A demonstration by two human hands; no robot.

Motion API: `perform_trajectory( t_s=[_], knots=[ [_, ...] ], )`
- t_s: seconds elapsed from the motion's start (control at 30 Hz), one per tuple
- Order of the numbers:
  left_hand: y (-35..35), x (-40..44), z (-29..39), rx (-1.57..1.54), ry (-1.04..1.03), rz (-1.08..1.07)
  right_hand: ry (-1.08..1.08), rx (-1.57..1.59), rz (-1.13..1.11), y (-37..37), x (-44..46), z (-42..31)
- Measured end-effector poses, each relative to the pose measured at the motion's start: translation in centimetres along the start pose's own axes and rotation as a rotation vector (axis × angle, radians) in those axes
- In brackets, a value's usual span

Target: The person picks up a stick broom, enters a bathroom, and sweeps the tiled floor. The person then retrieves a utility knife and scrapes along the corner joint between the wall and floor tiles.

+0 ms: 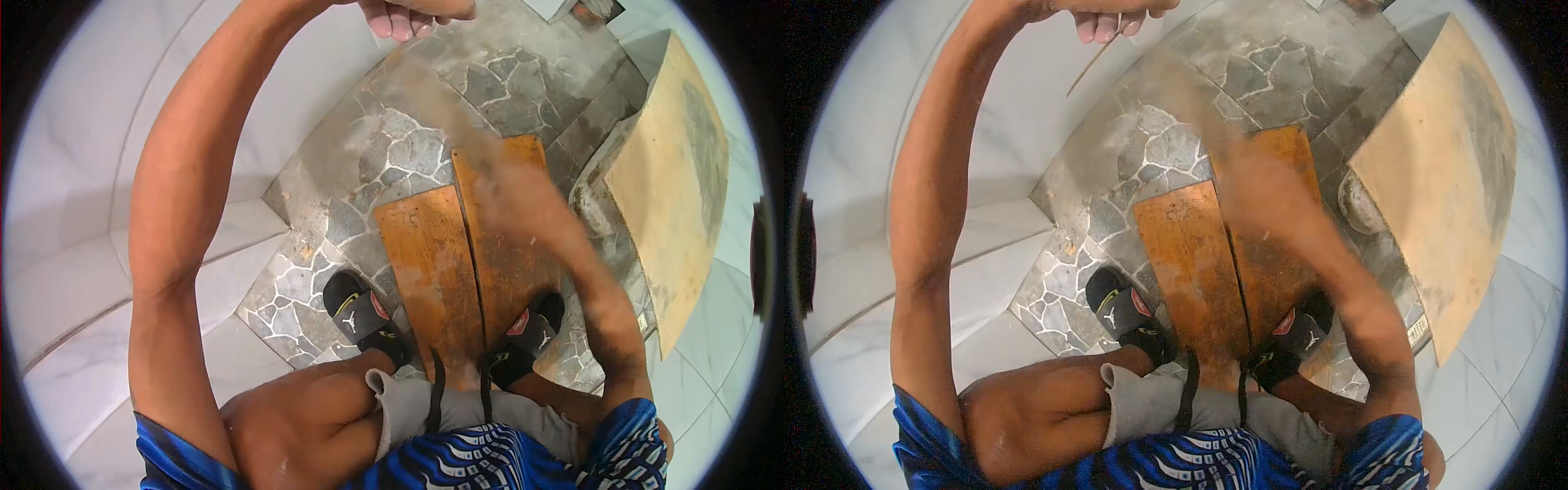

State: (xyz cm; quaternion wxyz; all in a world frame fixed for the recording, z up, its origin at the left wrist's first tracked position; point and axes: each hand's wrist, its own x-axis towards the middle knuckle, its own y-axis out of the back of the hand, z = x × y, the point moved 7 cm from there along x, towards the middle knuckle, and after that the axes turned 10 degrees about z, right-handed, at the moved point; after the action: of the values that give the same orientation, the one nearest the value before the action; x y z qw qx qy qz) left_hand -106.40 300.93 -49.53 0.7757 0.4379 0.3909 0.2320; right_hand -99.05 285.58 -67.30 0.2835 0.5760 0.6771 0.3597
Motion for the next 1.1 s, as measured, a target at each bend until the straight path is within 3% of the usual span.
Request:
perform_trajectory(
  t_s=[0.07, 0.17, 0.3, 0.4, 0.43, 0.5, 0.53, 0.6, 0.73, 0.83, 1.1],
  knots=[
    [0.1, 0.0, 0.3, -0.015, 0.007, 0.001, -0.344, -0.053, 0.045, 2.0, 2.3, 3.2],
    [0.3, -0.3, -0.2, -0.062, -0.043, -0.047, -0.422, 0.002, 0.028, -4.1, 4.4, 6.5],
    [-1.2, 1.2, -2.0, -0.058, 0.087, -0.025, -0.126, 0.067, -0.440, -13.8, -2.3, -3.7],
    [-2.0, 1.3, -3.6, -0.231, 0.129, 0.010, -0.021, 0.403, 0.077, -9.4, -3.2, -5.0],
    [-1.8, 1.2, -3.9, -0.284, 0.128, 0.041, 0.001, 0.292, 0.149, -6.4, -2.4, -4.6],
    [-2.1, 1.0, -3.9, -0.397, 0.123, 0.085, -0.212, 0.383, -0.030, 0.5, 0.2, -2.9],
    [-2.0, 0.8, -3.5, -0.498, 0.086, 0.105, -0.445, 0.576, -0.267, 1.7, 0.6, -1.8],
    [-0.7, 0.4, -2.5, -0.685, -0.019, 0.165, -0.443, 0.601, -0.130, 3.3, 1.3, -0.3],
    [-1.5, 2.1, -2.3, -0.833, -0.003, 0.242, -0.444, 0.718, 0.012, 4.0, 1.6, 0.0],
    [-2.8, 1.6, -1.0, -0.948, -0.209, 0.281, -0.461, 0.802, 0.037, 4.0, 1.7, -0.3],
    [-3.0, 2.4, -2.7, -0.842, -0.070, 0.379, -0.530, 0.831, 0.148, 3.3, 1.2, 0.8]
  ],
)
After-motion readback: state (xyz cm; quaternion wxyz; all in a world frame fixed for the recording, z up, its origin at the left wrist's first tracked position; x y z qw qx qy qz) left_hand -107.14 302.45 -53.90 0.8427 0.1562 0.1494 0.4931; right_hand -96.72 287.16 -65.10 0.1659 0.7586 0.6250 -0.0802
